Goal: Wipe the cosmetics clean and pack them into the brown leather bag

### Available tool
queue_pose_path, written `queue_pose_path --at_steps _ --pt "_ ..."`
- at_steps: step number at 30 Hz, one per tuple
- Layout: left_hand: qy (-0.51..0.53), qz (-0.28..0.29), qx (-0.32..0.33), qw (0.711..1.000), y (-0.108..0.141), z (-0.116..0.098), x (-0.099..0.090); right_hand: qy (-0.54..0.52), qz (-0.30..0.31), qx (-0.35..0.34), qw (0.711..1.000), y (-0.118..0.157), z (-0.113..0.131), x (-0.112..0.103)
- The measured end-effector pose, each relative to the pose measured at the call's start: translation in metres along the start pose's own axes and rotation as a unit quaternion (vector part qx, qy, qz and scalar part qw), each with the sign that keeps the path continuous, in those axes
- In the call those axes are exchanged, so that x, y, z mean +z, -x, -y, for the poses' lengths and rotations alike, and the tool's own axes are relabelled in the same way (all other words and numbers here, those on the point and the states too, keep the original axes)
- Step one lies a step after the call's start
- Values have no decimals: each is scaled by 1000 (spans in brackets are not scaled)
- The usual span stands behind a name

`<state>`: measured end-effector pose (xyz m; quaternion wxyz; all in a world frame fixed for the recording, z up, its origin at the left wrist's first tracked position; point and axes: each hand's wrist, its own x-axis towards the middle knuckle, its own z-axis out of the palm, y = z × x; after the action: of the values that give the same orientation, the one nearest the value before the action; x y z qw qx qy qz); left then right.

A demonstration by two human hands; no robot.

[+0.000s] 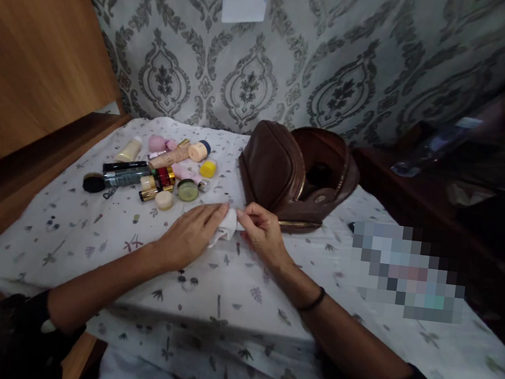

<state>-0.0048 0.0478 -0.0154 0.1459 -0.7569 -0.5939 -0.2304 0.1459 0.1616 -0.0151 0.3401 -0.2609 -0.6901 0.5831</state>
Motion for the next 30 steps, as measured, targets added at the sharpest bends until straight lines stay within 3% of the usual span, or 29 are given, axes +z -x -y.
queue_pose_path --at_steps 8,13,16,20,25,30 --pt "100 80 -30 991 17 31 -11 44 4 36 998 -2 -2 -2" --pt "140 93 -63 984 20 38 -11 88 44 -64 993 0 -5 -7" --pt "156 83 -71 982 23 41 -11 80 57 -97 990 0 -8 -7" --pt "156 58 -75 983 26 46 -13 60 54 -89 993 2 -7 -4" --pt "137 15 -87 987 33 51 -19 59 8 -77 995 4 3 -2" --pt "115 -59 -75 989 22 35 -24 65 7 -49 997 3 7 0"
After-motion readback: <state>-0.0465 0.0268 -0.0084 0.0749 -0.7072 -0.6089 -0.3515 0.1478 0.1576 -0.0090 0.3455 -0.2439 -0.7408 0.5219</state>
